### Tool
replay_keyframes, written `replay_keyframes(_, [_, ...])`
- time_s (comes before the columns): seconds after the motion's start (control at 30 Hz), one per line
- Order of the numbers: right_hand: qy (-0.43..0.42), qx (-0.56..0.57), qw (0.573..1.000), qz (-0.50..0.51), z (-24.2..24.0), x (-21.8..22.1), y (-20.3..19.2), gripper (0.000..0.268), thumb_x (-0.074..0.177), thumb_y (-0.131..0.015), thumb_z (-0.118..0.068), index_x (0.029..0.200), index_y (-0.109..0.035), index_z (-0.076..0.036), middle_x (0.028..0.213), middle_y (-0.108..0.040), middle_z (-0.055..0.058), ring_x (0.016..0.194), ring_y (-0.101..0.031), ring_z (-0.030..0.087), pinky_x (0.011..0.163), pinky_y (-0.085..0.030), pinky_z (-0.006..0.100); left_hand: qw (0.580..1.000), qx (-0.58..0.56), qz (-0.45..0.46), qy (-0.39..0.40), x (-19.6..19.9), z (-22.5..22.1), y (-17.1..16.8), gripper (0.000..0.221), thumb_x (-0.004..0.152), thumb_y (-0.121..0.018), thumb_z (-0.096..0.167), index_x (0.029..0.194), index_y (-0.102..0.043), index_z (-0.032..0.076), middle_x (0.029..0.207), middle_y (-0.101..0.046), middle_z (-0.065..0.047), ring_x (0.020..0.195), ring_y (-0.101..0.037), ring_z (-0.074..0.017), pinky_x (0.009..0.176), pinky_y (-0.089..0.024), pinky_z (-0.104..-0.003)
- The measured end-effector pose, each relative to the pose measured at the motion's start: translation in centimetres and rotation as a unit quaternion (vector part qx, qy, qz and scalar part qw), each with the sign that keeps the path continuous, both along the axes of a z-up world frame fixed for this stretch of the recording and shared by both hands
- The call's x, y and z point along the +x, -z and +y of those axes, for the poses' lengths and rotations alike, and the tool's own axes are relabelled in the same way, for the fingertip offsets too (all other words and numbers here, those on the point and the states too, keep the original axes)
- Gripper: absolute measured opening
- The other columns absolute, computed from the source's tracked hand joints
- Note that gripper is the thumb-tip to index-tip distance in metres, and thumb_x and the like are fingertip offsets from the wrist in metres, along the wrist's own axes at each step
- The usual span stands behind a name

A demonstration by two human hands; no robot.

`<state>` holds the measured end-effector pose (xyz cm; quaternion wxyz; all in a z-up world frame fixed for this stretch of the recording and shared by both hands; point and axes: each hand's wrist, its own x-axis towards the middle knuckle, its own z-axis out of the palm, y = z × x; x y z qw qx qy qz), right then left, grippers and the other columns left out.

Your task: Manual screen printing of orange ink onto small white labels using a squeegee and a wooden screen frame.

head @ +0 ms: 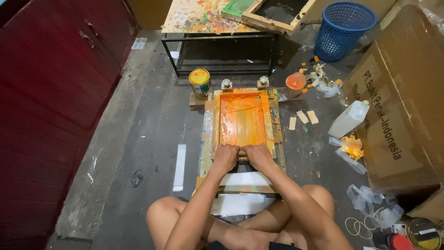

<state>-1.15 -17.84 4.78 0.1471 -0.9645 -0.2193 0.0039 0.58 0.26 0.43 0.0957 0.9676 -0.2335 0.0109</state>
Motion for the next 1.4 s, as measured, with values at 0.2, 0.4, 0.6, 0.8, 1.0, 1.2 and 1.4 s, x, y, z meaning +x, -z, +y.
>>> replay_keyframes(0.2, [0.003,0.029,0.999,0.020,-0.4,0.3,-1.2,0.017,0.085,-0.060,-0.007,0.091,-0.075,-0.013,0.075,-0.071,0.012,0.070,-0.072,0.040,0.070,-0.056,0.048,0.999,-0.028,0.027,0.008,1.3,0.3,-0.3,0.002,0.085,-0.070,0.017,0.083,-0.071,0.018,0.076,-0.074,-0.003,0.086,-0.074,-0.0326,0.076,-0.043,-0.042])
replay_keyframes(0.4, [-0.007,0.054,0.998,0.019,-0.8,1.0,-1.4,0.012,0.084,-0.063,-0.008,0.089,-0.074,-0.011,0.072,-0.069,0.012,0.067,-0.071,0.039,0.068,-0.056,0.047,0.996,-0.034,0.060,0.048,2.7,1.1,-1.1,0.006,0.082,-0.073,0.014,0.087,-0.075,0.012,0.076,-0.074,-0.010,0.084,-0.074,-0.0397,0.073,-0.045,-0.044])
replay_keyframes(0.6, [-0.003,0.059,0.998,0.022,-1.3,1.5,-1.7,0.011,0.086,-0.064,-0.015,0.091,-0.074,-0.015,0.073,-0.071,0.010,0.067,-0.072,0.040,0.069,-0.058,0.046,0.994,0.060,0.047,0.072,4.0,0.4,-1.0,0.009,0.080,-0.069,0.018,0.085,-0.075,0.023,0.075,-0.075,-0.003,0.087,-0.074,-0.0330,0.082,-0.040,-0.044])
replay_keyframes(0.8, [-0.003,0.090,0.995,0.045,-1.5,1.6,-5.9,0.017,0.089,-0.060,-0.010,0.101,-0.073,-0.008,0.072,-0.072,0.011,0.068,-0.072,0.041,0.078,-0.055,0.045,0.996,0.040,-0.029,0.071,4.5,-0.3,-3.5,0.007,0.081,-0.069,0.023,0.082,-0.075,0.026,0.066,-0.071,-0.002,0.079,-0.072,-0.0300,0.083,-0.037,-0.046])
replay_keyframes(1.0, [0.038,0.004,0.999,-0.020,-1.3,5.8,-4.1,0.020,0.093,-0.057,-0.018,0.108,-0.065,-0.028,0.104,-0.071,-0.007,0.110,-0.068,0.018,0.092,-0.042,0.040,0.988,-0.042,-0.146,0.024,5.9,-1.1,-6.4,0.014,0.082,-0.062,0.022,0.092,-0.067,0.030,0.084,-0.076,0.007,0.092,-0.071,-0.0128,0.089,-0.038,-0.038])
replay_keyframes(1.2, [0.064,0.034,0.997,-0.038,0.1,9.7,-4.9,0.040,0.102,-0.047,-0.006,0.138,-0.057,-0.021,0.141,-0.060,0.009,0.141,-0.049,0.027,0.110,-0.030,0.045,0.975,-0.123,-0.184,0.004,9.5,-1.7,-5.7,0.031,0.087,-0.063,0.011,0.117,-0.069,0.014,0.116,-0.075,-0.004,0.120,-0.066,-0.0190,0.103,-0.039,-0.038])
replay_keyframes(1.4, [0.073,0.025,0.996,-0.043,-0.1,13.7,-2.5,0.038,0.107,-0.043,-0.011,0.141,-0.055,-0.026,0.141,-0.059,0.004,0.144,-0.045,0.021,0.114,-0.026,0.047,0.977,-0.118,-0.179,-0.007,13.2,-2.2,-4.5,0.032,0.089,-0.064,0.006,0.120,-0.071,0.009,0.117,-0.075,-0.006,0.119,-0.068,-0.0219,0.103,-0.042,-0.039])
